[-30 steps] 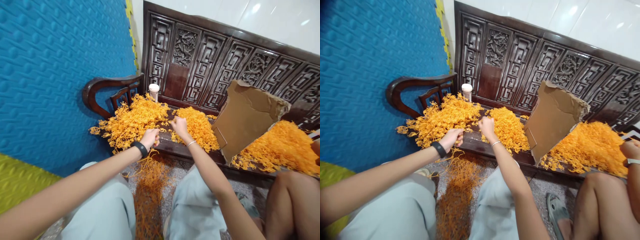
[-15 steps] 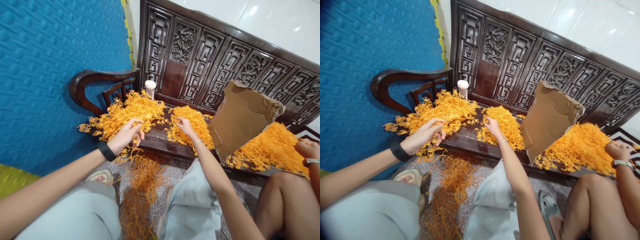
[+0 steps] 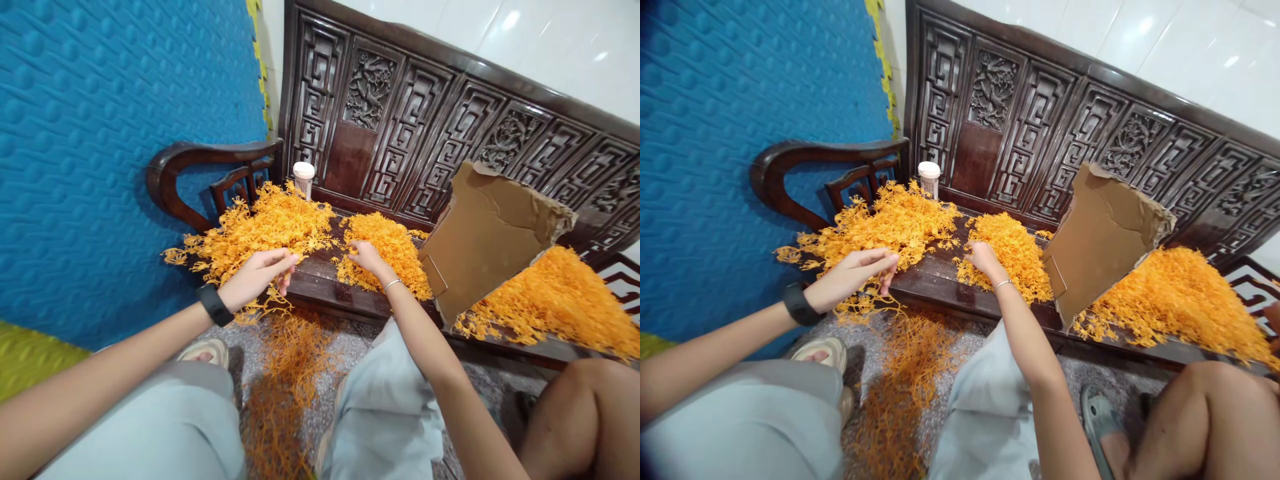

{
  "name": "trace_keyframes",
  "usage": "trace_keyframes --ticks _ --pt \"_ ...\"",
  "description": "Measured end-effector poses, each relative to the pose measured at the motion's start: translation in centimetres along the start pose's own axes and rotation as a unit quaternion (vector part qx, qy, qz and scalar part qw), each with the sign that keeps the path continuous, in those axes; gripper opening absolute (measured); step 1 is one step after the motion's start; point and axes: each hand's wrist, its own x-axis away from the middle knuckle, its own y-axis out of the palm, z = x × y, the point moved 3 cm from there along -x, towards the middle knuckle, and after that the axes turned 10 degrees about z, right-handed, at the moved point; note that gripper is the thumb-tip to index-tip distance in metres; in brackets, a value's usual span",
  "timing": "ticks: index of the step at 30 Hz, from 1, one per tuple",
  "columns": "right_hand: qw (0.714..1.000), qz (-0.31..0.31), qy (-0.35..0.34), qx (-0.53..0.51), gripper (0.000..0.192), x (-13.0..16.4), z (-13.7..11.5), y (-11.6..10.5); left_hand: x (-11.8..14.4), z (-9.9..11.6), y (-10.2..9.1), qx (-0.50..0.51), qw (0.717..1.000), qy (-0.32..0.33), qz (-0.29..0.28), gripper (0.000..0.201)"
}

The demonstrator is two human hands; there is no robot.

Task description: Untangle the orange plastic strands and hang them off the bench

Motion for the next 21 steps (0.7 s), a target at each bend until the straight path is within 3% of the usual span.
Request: trace_keyframes --ticks 3,6,8,12,17,21 --pt "0.98 -0.041 0.008 -0.194 0.021 0.5 -2.3 0.2 -0.1 -0.2 -0.2 -0.018 1.0 0.003 0.011 0.027" --pt "0.906 -0.114 0.017 -0.408 0.038 1.6 -6.0 -0.1 -0.1 -0.5 -0.3 -0.039 0.999 0.008 0.014 0.028" --pt "0.865 -0.142 0.026 -0.48 0.049 2.5 -8.2 -0.7 0.0 -0.7 -0.2 -0.053 0.998 0.016 0.005 0.028" --pt "0.848 -0.153 -0.007 -0.508 0.035 3.9 -10.7 -1.7 0.2 -0.7 0.0 -0.08 0.996 0.025 -0.01 0.028" --pt "0.842 -0.157 -0.03 -0.515 0.024 4.7 -11.0 -1.9 0.3 -0.9 0.0 -0.085 0.996 0.003 -0.002 0.026" --pt "0.842 -0.182 -0.044 -0.506 0.024 4.9 -11.1 -1.9 0.3 -0.7 -0.1 -0.149 0.987 0.068 0.009 0.028"
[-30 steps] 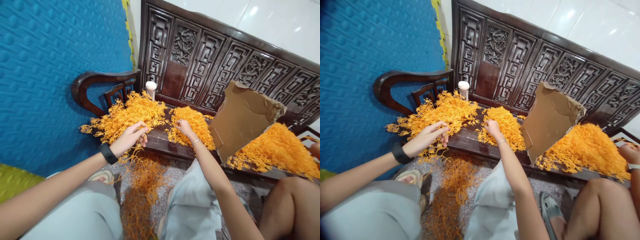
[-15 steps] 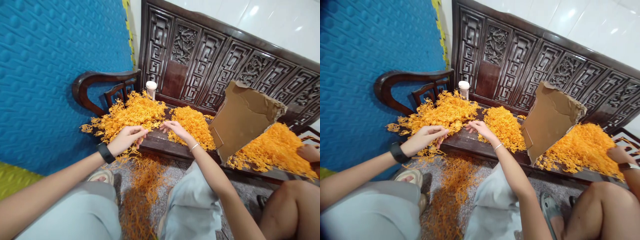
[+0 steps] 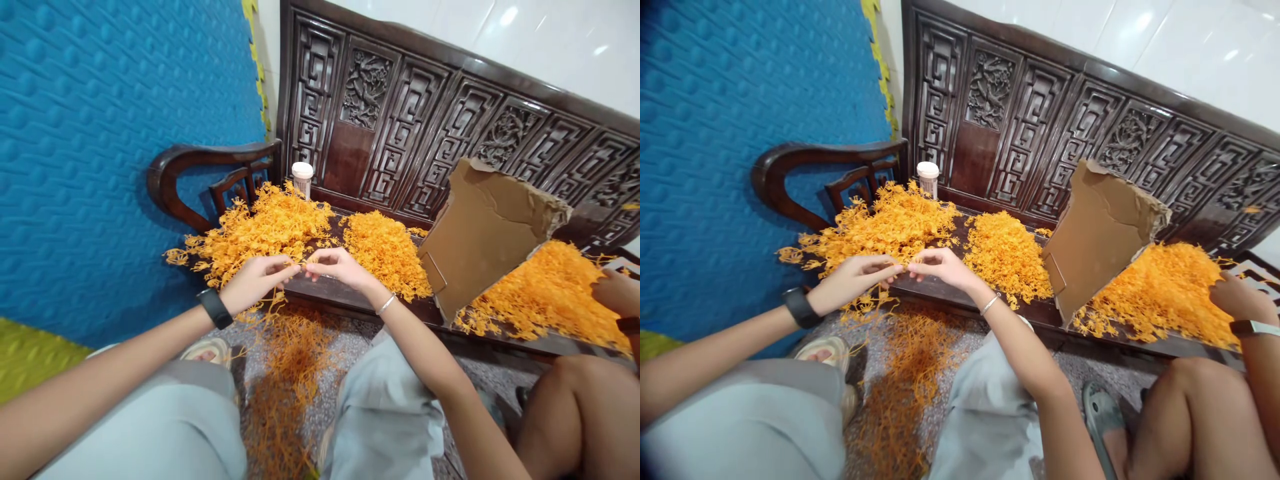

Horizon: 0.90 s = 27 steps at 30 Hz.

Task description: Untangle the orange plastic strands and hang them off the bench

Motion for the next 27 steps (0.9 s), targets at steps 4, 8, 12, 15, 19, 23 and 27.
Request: trace_keyframes --ticks 4,8,12,15,19,23,27 --pt "1.0 -0.026 -0.003 0.004 0.023 0.1 -0.1 0.0 0.0 0.8 -0.6 -0.116 0.986 0.084 0.085 0.025" --pt "0.999 -0.033 -0.004 0.005 0.022 0.2 -0.2 0.0 0.5 2.2 -0.7 -0.199 0.957 0.146 0.151 0.019" --pt "0.999 -0.031 -0.013 0.0 0.021 0.3 -0.2 0.0 0.8 3.1 -0.2 -0.191 0.958 0.172 0.127 0.017" --pt "0.999 -0.029 -0.018 -0.002 0.019 0.4 -0.4 0.0 0.6 2.5 0.2 -0.081 0.989 0.106 0.059 0.015" --pt "0.999 -0.023 -0.029 -0.013 0.019 0.6 -0.8 -0.1 0.3 1.6 0.4 0.092 0.996 0.006 0.014 0.017" --pt "0.997 -0.011 -0.055 0.044 0.019 0.8 -1.1 -0.2 0.3 1.6 0.5 0.131 0.991 -0.04 -0.002 0.016" --pt "0.988 -0.01 -0.071 0.139 0.022 0.6 -0.6 -0.2 0.3 1.3 0.5 0.128 0.988 -0.089 -0.002 0.018"
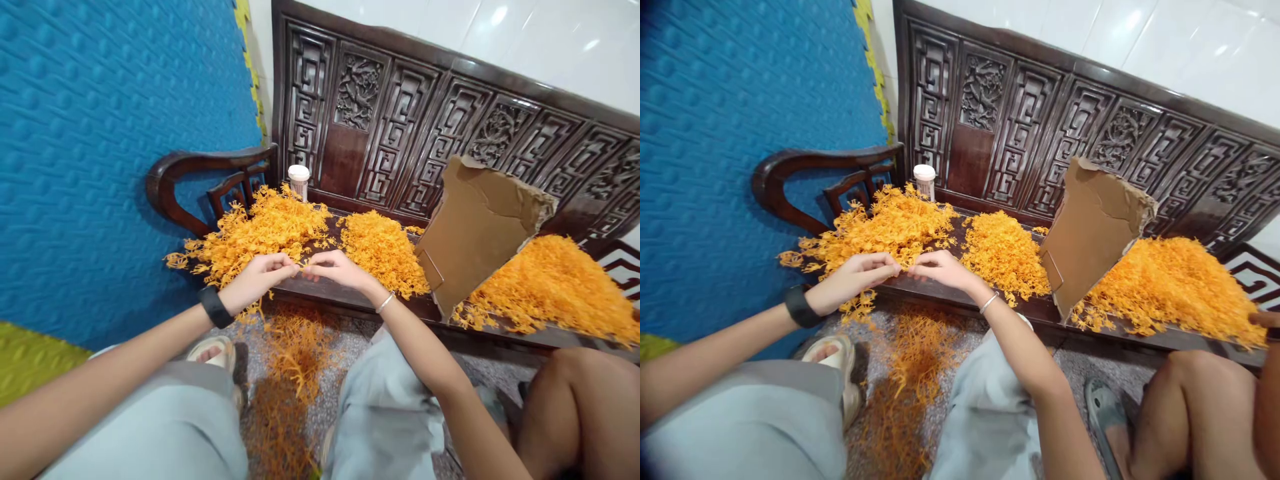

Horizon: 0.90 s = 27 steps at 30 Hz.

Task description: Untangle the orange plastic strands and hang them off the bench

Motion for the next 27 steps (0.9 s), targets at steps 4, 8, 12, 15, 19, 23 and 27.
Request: trace_keyframes --ticks 4,8,12,15,19,23,27 --pt "0.987 0.049 -0.056 0.14 0.024 -1.0 0.8 0.2 -0.2 -1.5 0.4 0.097 0.983 -0.147 -0.045 0.018" --pt "0.967 0.057 -0.088 0.232 0.026 -2.3 1.5 0.0 -0.5 -2.4 1.2 0.169 0.961 -0.217 -0.027 0.014" --pt "0.954 0.068 -0.107 0.271 0.029 -3.4 1.7 -0.8 -1.1 -1.7 2.0 0.205 0.956 -0.208 0.01 0.016" --pt "0.942 0.076 -0.109 0.309 0.029 -3.9 2.0 -1.0 -1.6 -1.5 2.3 0.217 0.952 -0.212 0.033 0.019" --pt "0.922 0.104 -0.11 0.358 0.029 -4.3 2.1 -0.5 -2.3 -2.0 2.1 0.217 0.952 -0.207 0.066 0.019" --pt "0.9 0.145 -0.113 0.394 0.027 -4.6 2.0 0.2 -3.0 -2.6 1.9 0.223 0.95 -0.197 0.095 0.017" --pt "0.886 0.159 -0.111 0.421 0.024 -5.0 2.3 0.5 -3.7 -2.6 2.1 0.238 0.946 -0.192 0.106 0.018"
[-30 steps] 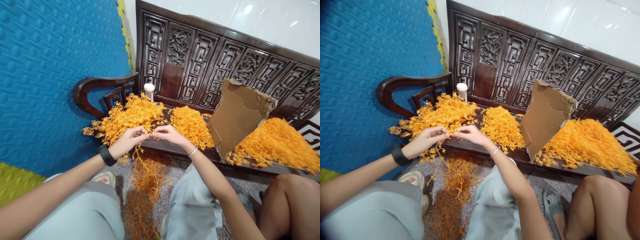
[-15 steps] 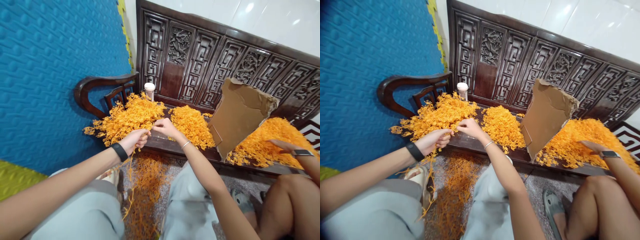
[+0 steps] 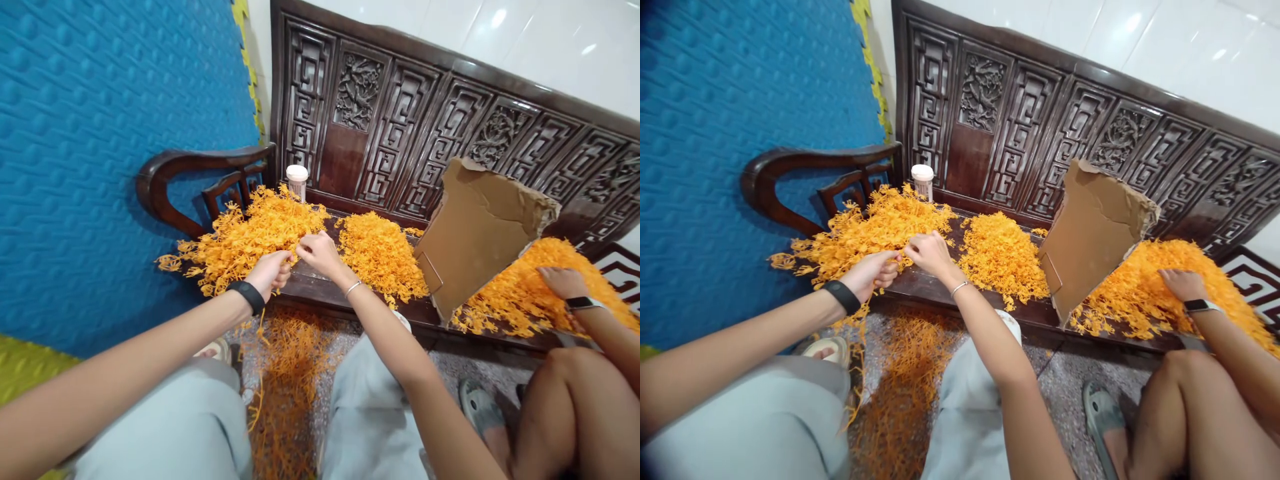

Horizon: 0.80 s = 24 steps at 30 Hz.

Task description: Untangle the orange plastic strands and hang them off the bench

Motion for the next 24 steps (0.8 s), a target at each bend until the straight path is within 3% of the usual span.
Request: trace_keyframes --ticks 9,24 --pt "0.999 0.026 0.013 0.046 0.027 -0.4 0.2 1.0 -0.6 0.2 0.5 0.046 0.999 0.013 0.023 0.021" --pt "0.997 0.049 0.06 -0.005 0.027 -0.5 1.1 0.9 -0.3 0.8 1.4 0.088 0.994 0.031 0.051 0.017"
